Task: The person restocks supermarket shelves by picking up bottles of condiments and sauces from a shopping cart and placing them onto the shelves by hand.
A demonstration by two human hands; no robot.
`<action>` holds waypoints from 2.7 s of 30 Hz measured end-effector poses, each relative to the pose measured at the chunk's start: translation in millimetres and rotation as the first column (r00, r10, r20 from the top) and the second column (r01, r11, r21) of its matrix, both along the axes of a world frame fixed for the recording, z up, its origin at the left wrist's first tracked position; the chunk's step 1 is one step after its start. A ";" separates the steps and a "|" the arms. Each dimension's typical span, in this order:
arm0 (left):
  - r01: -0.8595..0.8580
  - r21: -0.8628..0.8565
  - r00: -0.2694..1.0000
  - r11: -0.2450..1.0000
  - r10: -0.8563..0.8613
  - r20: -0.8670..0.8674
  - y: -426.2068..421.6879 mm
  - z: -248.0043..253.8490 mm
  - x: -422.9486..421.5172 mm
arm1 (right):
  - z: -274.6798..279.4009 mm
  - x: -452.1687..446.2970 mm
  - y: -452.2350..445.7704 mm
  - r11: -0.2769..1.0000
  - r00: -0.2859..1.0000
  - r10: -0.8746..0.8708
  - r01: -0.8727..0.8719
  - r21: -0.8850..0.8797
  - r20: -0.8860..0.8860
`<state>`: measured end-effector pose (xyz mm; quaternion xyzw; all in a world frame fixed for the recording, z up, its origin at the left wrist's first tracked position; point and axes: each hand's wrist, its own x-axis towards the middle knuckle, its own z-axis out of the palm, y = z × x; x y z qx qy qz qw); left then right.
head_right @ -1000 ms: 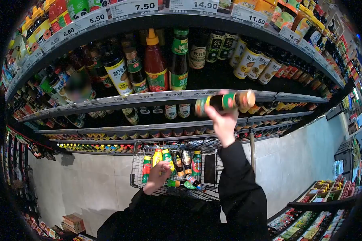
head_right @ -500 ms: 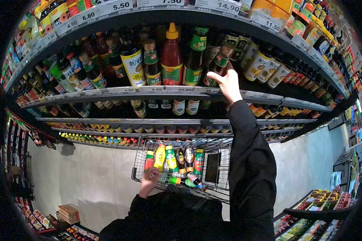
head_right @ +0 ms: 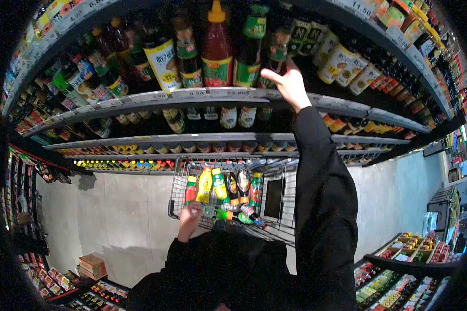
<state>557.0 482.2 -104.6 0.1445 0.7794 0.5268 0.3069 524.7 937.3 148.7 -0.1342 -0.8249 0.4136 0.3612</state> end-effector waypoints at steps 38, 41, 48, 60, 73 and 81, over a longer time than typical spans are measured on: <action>-0.253 -0.926 0.936 0.279 -0.174 -0.308 40.3 -365.4 -91.6 | -331.7 367.7 -276.1 0.843 0.490 -0.537 0.314 0.436 0.686; -0.283 -0.934 0.908 0.219 -0.251 -0.334 28.5 -386.4 -88.7 | -331.7 366.1 -276.2 0.842 0.495 -0.538 0.340 0.418 0.682; 0.195 -0.801 0.968 0.566 -0.244 0.063 -0.6 -370.2 -124.9 | -332.7 368.8 -278.8 0.847 0.451 -0.523 0.367 0.384 0.723; 0.213 -0.128 0.974 0.969 -0.201 0.102 27.0 -234.5 -79.6 | -330.8 315.0 -278.1 0.733 0.598 -0.249 0.630 -0.254 0.762; 0.408 -0.163 0.821 0.899 -0.439 -0.366 114.8 75.9 16.6 | -170.9 124.6 -257.0 0.522 0.985 -0.134 0.162 -0.837 0.107; 0.453 0.280 0.843 0.846 -0.305 -0.443 108.0 136.6 12.7 | -98.3 138.1 -171.3 0.619 0.953 -0.102 -0.163 -0.768 -0.285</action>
